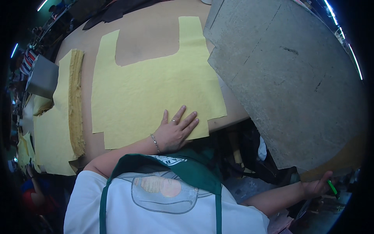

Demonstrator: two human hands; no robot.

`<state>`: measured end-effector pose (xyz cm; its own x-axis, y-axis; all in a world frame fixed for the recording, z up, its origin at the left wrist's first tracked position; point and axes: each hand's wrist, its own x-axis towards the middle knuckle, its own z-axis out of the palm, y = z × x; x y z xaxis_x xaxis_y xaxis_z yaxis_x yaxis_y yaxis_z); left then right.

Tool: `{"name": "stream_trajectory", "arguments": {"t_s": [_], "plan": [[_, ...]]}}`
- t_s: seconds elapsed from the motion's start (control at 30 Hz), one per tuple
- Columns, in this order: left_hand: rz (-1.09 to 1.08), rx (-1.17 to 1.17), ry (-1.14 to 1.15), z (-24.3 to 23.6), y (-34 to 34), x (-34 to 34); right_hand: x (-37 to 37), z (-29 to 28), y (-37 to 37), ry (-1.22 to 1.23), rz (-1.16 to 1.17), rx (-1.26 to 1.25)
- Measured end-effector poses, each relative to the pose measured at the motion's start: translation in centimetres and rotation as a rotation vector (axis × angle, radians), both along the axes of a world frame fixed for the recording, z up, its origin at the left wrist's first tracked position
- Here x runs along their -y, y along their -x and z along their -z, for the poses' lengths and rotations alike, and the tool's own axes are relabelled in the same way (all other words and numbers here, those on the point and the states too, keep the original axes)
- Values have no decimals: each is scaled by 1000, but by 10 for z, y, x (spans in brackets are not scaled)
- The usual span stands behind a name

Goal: The person traces templates onto fabric using a pen, trims loose threads with snips, and repositions the template on fabric sheets to trace additional outlines.

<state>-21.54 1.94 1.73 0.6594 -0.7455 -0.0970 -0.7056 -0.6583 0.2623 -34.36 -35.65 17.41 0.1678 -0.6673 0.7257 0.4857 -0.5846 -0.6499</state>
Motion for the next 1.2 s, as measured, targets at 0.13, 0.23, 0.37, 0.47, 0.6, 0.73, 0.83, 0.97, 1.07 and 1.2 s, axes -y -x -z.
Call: {"name": "stream_trajectory", "arguments": {"t_s": [0.13,0.23,0.37,0.47,0.6,0.73,0.83,0.97,1.07,1.2], "plan": [[-27,19,-26,-1,-13,7,-2,1,-3,-10,39,-5],[-32,10,-16,0,-15,13,2,1,-2,-23,30,8],[-45,-6,15,1,8,9,7,-5,8,29,145,-26],[-122,-74,13,-9,-2,10,7,-8,15,-2,45,-4],[-229,3,-22,-8,-59,22,10,-10,21,25,127,-34],[-395,13,-56,-8,-148,29,14,-10,31,1,7,27],[-581,-42,-166,-3,-190,28,18,-11,43,7,-4,16],[-685,-26,-92,4,-200,23,34,-10,62,-70,107,16],[-689,16,-94,5,-201,25,36,-7,61,-88,109,55],[-744,9,-106,5,-206,24,30,-8,54,-153,284,66]]}}
